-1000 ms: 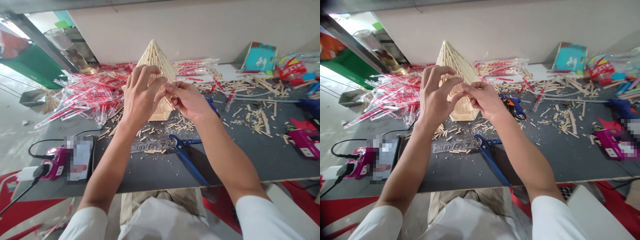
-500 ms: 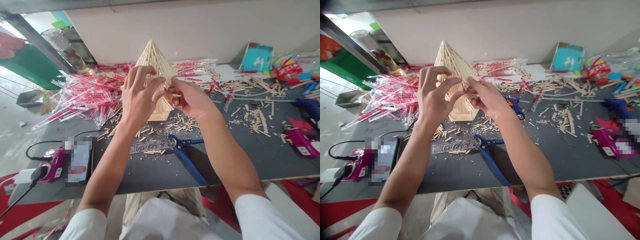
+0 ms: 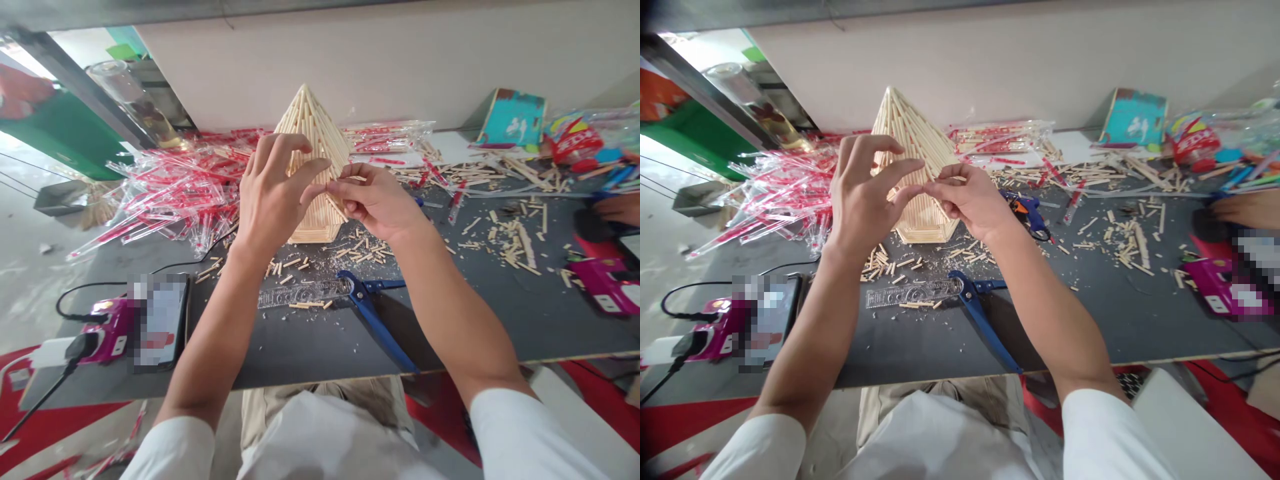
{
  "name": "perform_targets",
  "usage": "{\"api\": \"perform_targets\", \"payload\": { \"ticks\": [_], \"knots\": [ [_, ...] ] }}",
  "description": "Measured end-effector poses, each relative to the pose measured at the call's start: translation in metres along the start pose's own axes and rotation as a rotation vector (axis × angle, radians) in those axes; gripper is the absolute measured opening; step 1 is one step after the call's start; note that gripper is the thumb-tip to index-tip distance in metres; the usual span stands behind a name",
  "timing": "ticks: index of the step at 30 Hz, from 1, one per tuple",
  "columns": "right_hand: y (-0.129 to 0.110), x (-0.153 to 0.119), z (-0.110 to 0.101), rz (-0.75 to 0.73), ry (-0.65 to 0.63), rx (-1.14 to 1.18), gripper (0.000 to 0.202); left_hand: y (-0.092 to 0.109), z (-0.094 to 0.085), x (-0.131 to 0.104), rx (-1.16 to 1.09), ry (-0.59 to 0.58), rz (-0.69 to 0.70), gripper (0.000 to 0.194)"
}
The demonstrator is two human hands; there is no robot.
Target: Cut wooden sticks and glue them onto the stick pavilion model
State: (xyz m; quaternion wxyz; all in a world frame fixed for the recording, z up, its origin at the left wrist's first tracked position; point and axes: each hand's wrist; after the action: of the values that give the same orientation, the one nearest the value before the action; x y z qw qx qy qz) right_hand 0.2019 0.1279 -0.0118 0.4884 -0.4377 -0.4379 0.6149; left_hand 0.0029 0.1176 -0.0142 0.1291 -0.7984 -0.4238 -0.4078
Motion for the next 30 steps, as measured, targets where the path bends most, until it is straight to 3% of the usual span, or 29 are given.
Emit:
{"api": "perform_targets", "payload": {
  "ticks": [7, 13, 17, 22, 26, 30],
  "knots": [
    [0.000, 0.000, 0.004, 0.023, 0.013, 0.005, 0.056, -0.004, -0.001, 0.001, 0.010, 0.006, 0.032, 0.027],
    [-0.008, -0.007, -0.006, 0.032, -0.049, -0.078, 0.064, 0.003, -0.015, 0.003, -0.036, -0.028, 0.022, 0.031],
    [-0.015, -0.015, -0.014, 0.061, -0.128, -0.211, 0.066, 0.013, -0.028, 0.006, -0.060, -0.158, 0.119, 0.019],
    [-0.031, -0.030, -0.017, -0.021, -0.146, -0.373, 0.054, 0.027, -0.044, 0.003, -0.119, -0.313, 0.117, 0.030],
    [-0.040, -0.057, -0.026, -0.137, -0.165, -0.673, 0.035, 0.028, -0.053, -0.012, -0.146, -0.363, 0.048, 0.029],
    [-0.010, -0.105, -0.047, -0.191, -0.212, -1.220, 0.043, 0.020, -0.052, -0.049, -0.194, -0.341, -0.099, 0.026]
  ]
}}
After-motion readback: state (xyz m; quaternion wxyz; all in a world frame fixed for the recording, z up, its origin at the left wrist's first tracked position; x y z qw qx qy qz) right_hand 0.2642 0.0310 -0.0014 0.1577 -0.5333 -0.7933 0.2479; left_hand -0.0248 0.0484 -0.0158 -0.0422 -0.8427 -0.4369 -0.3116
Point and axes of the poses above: each hand's wrist, its own x-axis towards the middle knuckle, its own z-axis out of the palm, y = z × x, and after that the axes turned 6 degrees about y, right-handed
